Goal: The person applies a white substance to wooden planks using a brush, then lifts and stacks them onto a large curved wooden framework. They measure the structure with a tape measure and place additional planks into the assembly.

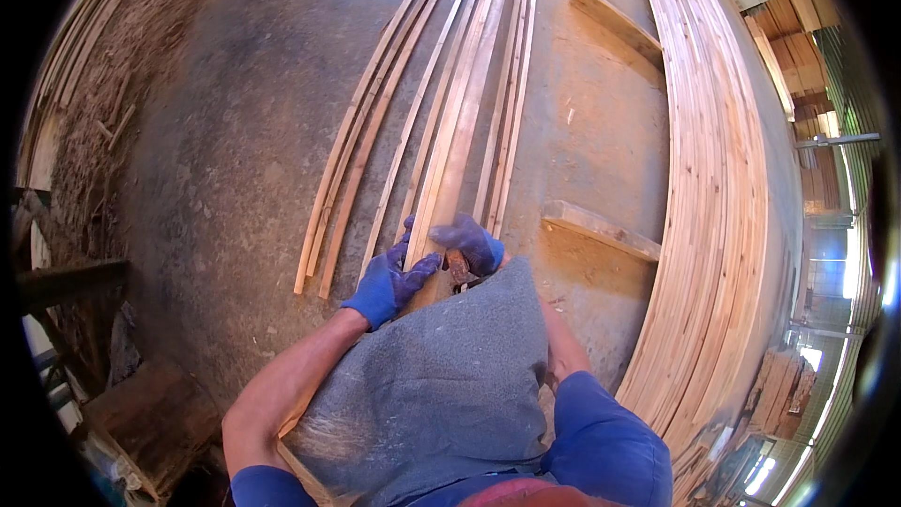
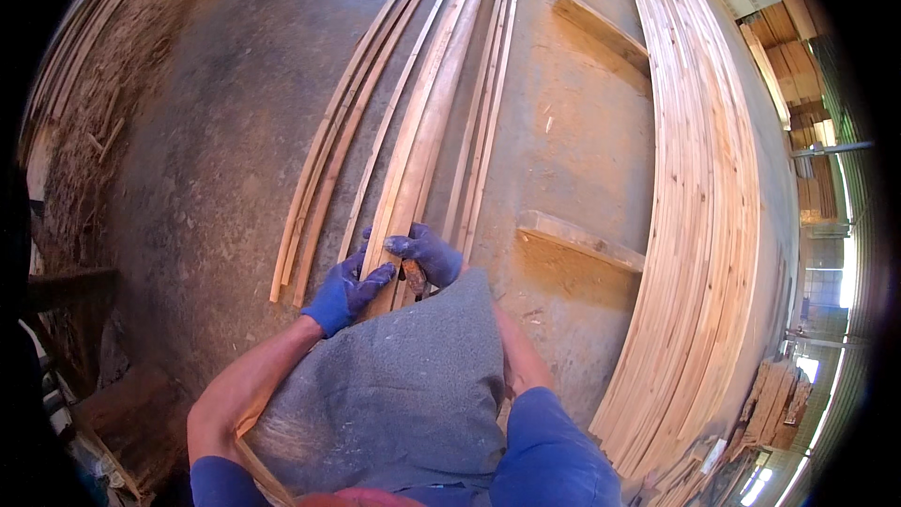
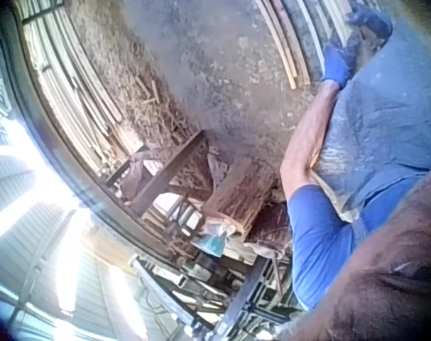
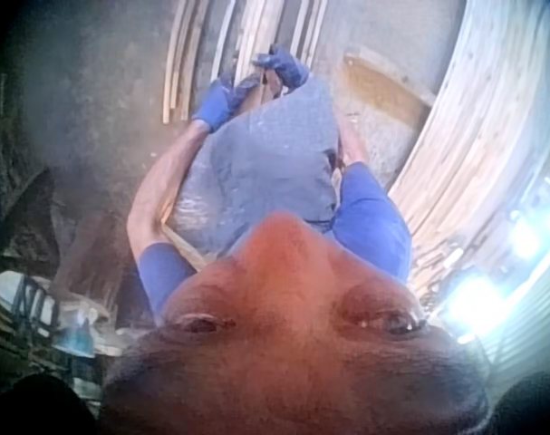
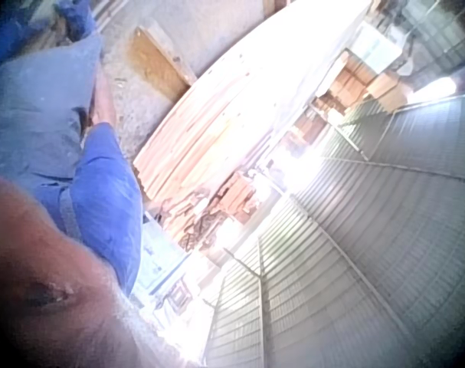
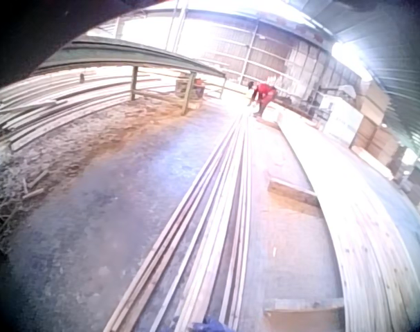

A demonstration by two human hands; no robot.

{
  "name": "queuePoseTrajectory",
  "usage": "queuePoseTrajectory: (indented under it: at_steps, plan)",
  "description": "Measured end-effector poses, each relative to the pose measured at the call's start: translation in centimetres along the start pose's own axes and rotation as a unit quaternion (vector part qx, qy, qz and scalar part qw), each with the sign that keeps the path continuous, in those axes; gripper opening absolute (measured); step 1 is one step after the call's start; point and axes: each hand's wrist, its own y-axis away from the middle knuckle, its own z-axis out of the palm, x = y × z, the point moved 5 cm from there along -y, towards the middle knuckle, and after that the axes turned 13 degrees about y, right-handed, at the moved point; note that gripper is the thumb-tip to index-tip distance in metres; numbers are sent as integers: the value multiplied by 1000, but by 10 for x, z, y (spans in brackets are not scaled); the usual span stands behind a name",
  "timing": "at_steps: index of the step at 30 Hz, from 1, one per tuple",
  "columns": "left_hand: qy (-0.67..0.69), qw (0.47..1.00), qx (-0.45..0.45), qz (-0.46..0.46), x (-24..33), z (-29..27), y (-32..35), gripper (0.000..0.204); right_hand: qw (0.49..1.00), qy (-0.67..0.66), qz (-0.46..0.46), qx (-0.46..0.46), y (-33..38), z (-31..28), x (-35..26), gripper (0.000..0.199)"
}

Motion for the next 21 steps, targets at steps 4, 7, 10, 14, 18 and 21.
queuePoseTrajectory:
  at_steps: [4, 7, 10, 14, 18, 21]
  plan:
    - [23, 1000, -10, -5, 6, 4, 2, 48, 1000, -1, -7, -3, 3, -1, -4, 45]
    - [25, 1000, -7, 1, 7, 5, 4, 53, 1000, -26, -11, 13, 4, -1, -2, 44]
    - [10, 1000, 6, -6, -7, 3, 0, 61, 998, -38, 13, 41, 8, -3, -2, 42]
    - [-12, 1000, 14, 14, -8, 3, -3, 60, 999, -19, 6, 47, 10, 1, -11, 43]
    - [-21, 1000, 15, 17, -1, 4, -2, 59, 998, -17, 9, 52, 11, 2, -12, 43]
    - [-4, 1000, 8, 21, -4, 4, -2, 58, 998, -26, 9, 48, 6, -8, 1, 42]
